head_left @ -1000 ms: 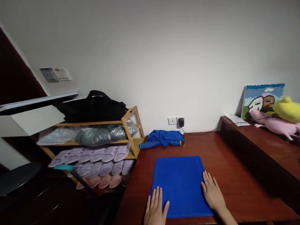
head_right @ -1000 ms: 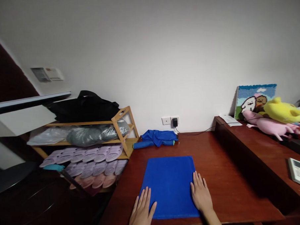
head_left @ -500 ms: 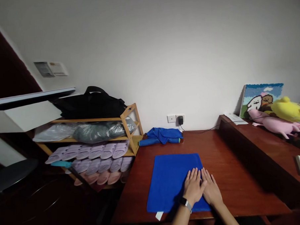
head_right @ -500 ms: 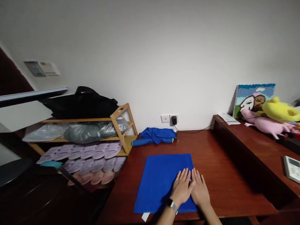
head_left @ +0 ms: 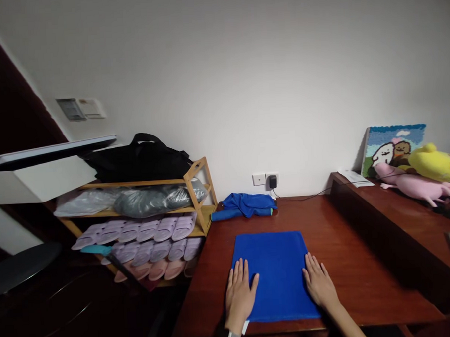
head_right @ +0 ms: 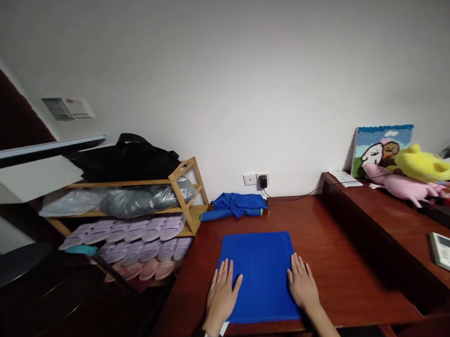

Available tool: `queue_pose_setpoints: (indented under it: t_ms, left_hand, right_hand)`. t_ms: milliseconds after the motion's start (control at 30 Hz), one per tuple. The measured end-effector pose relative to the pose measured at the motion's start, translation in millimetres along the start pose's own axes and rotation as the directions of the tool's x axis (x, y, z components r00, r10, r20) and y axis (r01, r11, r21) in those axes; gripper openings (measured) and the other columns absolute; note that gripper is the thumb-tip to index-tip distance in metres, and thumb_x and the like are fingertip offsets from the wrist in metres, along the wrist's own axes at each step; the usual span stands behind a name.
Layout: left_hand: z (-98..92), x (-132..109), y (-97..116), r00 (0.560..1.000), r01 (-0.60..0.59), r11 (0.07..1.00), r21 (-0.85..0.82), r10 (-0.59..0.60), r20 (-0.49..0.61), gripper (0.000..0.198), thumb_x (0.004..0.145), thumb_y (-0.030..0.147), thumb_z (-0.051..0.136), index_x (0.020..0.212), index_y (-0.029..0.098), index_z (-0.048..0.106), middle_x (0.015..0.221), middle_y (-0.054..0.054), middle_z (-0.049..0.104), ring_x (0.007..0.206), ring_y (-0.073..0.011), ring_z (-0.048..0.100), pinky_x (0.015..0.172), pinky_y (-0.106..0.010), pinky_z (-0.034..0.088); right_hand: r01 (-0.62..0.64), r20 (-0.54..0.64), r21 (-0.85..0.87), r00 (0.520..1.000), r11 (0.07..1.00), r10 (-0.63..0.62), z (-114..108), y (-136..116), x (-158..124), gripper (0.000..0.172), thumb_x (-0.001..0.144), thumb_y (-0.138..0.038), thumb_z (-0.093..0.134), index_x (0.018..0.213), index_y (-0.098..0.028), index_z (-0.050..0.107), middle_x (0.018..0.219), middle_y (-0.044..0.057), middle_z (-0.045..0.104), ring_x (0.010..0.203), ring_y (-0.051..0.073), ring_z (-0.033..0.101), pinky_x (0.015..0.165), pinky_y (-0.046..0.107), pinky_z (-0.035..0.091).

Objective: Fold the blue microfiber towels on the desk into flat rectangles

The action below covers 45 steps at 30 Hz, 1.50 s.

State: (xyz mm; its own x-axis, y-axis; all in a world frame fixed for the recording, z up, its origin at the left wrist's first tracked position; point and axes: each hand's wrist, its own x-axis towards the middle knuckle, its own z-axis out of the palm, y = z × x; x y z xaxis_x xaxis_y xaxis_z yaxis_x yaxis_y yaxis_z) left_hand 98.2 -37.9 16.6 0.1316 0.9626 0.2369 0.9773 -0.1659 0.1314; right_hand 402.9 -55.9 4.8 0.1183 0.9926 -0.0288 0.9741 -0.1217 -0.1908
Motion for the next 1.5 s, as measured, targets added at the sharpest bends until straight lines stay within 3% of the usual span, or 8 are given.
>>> queue_pose_setpoints:
  t_ms: [300,667,1000,1100,1200,1333,1400,1500]
  left_hand:
    - [3.7,-2,0,1.0,-0.011,1.0,0.014,0.011,-0.015,0.076,0.102,0.064,0.025,0.159,0.014,0.034,0.165,-0.013,0.036,0.154,-0.03,0.029,0.125,-0.053,0.03]
    - [3.7,-3,0,1.0,-0.001,0.999,0.039,0.002,-0.016,0.074,0.103,0.062,0.024,0.16,0.015,0.032,0.164,-0.013,0.035,0.152,-0.0284,0.033,0.124,-0.051,0.033]
    - [6.9,-17,-77,0.973,0.231,0.967,0.111,-0.227,-0.051,0.066,0.106,0.046,0.021,0.156,0.007,0.04,0.161,-0.016,0.041,0.151,-0.0292,0.035,0.123,-0.05,0.033]
    - [-8.3,7,-41,0.986,0.151,0.989,0.004,-0.15,-0.07,0.066,0.107,0.048,0.02,0.159,0.009,0.033,0.163,-0.015,0.037,0.152,-0.0274,0.033,0.123,-0.047,0.034]
    - [-17.0,39,33,0.994,-0.107,0.988,-0.112,0.106,-0.013,0.063,0.108,0.049,0.018,0.161,0.017,0.03,0.166,-0.008,0.035,0.154,-0.0234,0.029,0.125,-0.045,0.031]
    - [-3.0,71,126,0.911,-0.374,0.898,-0.233,0.403,0.089,0.064,0.107,0.05,0.015,0.161,0.019,0.03,0.167,-0.006,0.034,0.156,-0.0204,0.024,0.128,-0.043,0.024]
    - [10.8,78,146,0.897,-0.382,0.888,-0.254,0.422,0.128,0.065,0.107,0.051,0.014,0.162,0.018,0.027,0.167,-0.008,0.033,0.156,-0.0212,0.023,0.129,-0.044,0.022]
    - [25.7,83,137,0.919,-0.331,0.915,-0.229,0.368,0.143,0.066,0.106,0.052,0.015,0.163,0.019,0.025,0.168,-0.007,0.031,0.156,-0.0228,0.022,0.128,-0.047,0.021]
  right_hand:
    - [0.026,0.0,0.014,1.0,1.0,-0.026,-29,-14,48,0.068,0.103,-0.042,0.011,0.162,-0.009,0.021,0.17,0.005,0.019,0.157,0.02,0.016,0.128,0.04,0.013]
    - [0.035,-0.002,0.058,0.999,0.998,-0.035,-4,-5,66,0.069,0.103,-0.045,0.014,0.162,-0.01,0.019,0.17,0.005,0.02,0.158,0.019,0.015,0.129,0.04,0.009]
    - [0.053,-0.003,0.081,0.999,0.995,-0.053,-4,-4,66,0.07,0.102,-0.045,0.014,0.162,-0.008,0.02,0.17,0.007,0.019,0.158,0.02,0.015,0.129,0.041,0.009]
    - [0.049,-0.003,0.078,0.999,0.996,-0.049,-4,-5,67,0.07,0.102,-0.044,0.014,0.162,-0.008,0.02,0.17,0.007,0.019,0.158,0.02,0.014,0.129,0.042,0.008]
    - [0.045,0.007,0.058,0.999,0.997,-0.046,-7,-6,66,0.069,0.102,-0.044,0.014,0.162,-0.009,0.018,0.17,0.007,0.018,0.158,0.02,0.014,0.129,0.041,0.008]
    - [0.061,0.022,0.016,0.998,0.998,-0.061,-11,-5,65,0.068,0.102,-0.04,0.014,0.162,-0.007,0.017,0.17,0.006,0.017,0.158,0.02,0.013,0.128,0.04,0.008]
    - [0.079,0.028,-0.002,0.996,0.997,-0.079,-11,-4,64,0.068,0.102,-0.038,0.015,0.162,-0.007,0.018,0.17,0.006,0.016,0.158,0.02,0.012,0.128,0.039,0.009]
    - [0.066,0.033,0.009,0.997,0.998,-0.067,-11,-5,64,0.068,0.102,-0.04,0.014,0.162,-0.008,0.017,0.17,0.006,0.017,0.158,0.019,0.013,0.128,0.039,0.009]
